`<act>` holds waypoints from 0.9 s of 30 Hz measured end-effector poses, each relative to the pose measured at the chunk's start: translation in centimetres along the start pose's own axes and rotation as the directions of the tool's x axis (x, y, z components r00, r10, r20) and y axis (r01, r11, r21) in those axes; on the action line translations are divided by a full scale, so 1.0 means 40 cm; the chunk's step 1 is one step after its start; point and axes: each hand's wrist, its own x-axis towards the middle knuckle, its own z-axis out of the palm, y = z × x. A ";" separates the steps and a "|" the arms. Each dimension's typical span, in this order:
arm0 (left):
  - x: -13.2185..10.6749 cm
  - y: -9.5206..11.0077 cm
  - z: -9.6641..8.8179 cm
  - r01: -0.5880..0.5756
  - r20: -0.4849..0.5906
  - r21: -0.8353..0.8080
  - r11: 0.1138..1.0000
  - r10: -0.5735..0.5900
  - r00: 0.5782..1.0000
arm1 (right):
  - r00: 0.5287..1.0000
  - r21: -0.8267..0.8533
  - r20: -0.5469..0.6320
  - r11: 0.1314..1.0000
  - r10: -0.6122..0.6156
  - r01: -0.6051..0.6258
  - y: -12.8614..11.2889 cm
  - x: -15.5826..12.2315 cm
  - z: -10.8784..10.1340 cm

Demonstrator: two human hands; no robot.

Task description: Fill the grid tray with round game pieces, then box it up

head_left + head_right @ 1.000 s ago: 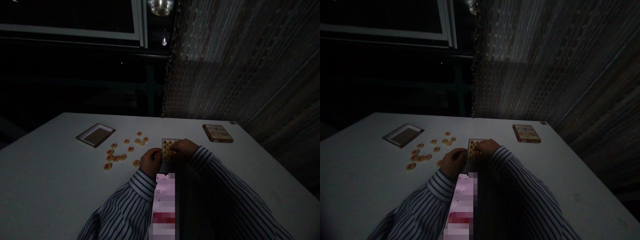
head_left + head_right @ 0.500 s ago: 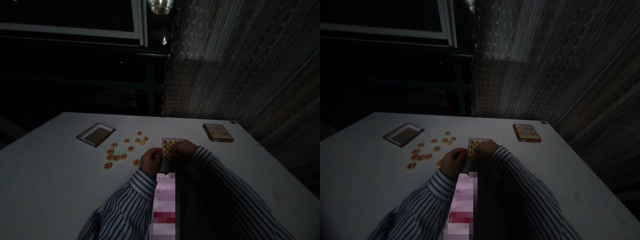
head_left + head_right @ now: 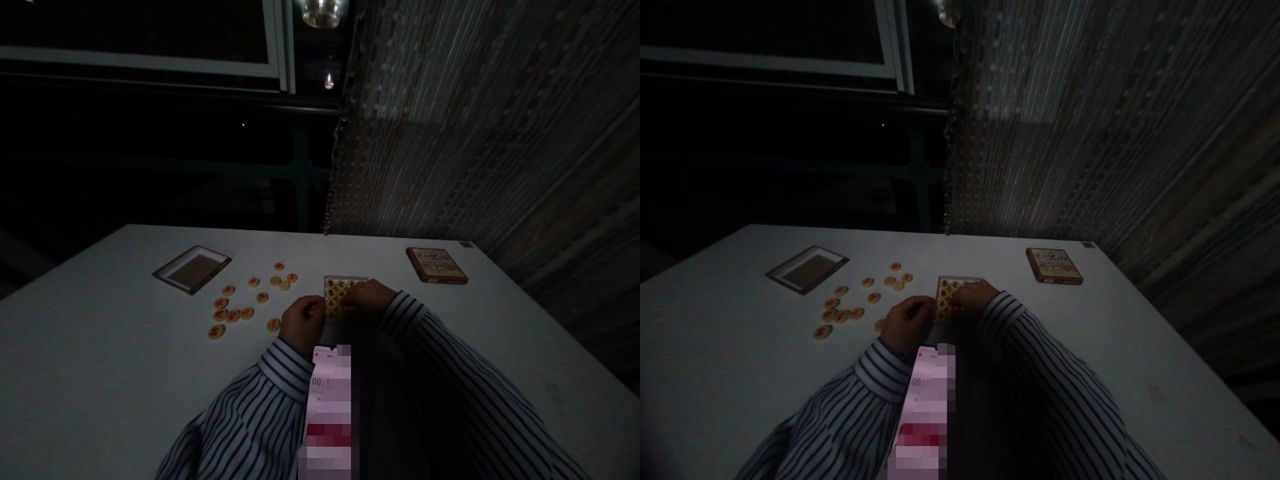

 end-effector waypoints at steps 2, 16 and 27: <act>0.000 0.000 0.000 -0.002 0.003 -0.004 1.000 0.002 1.000 | 1.000 0.005 0.009 1.000 0.004 -0.004 -0.001 0.000 -0.002; 0.000 -0.005 0.000 -0.018 0.023 0.015 1.000 0.017 1.000 | 1.000 0.002 0.029 1.000 0.004 -0.004 -0.006 -0.004 -0.009; -0.001 -0.003 0.000 -0.023 0.009 0.003 1.000 0.023 1.000 | 0.999 0.003 0.025 1.000 0.025 -0.025 -0.006 -0.005 -0.006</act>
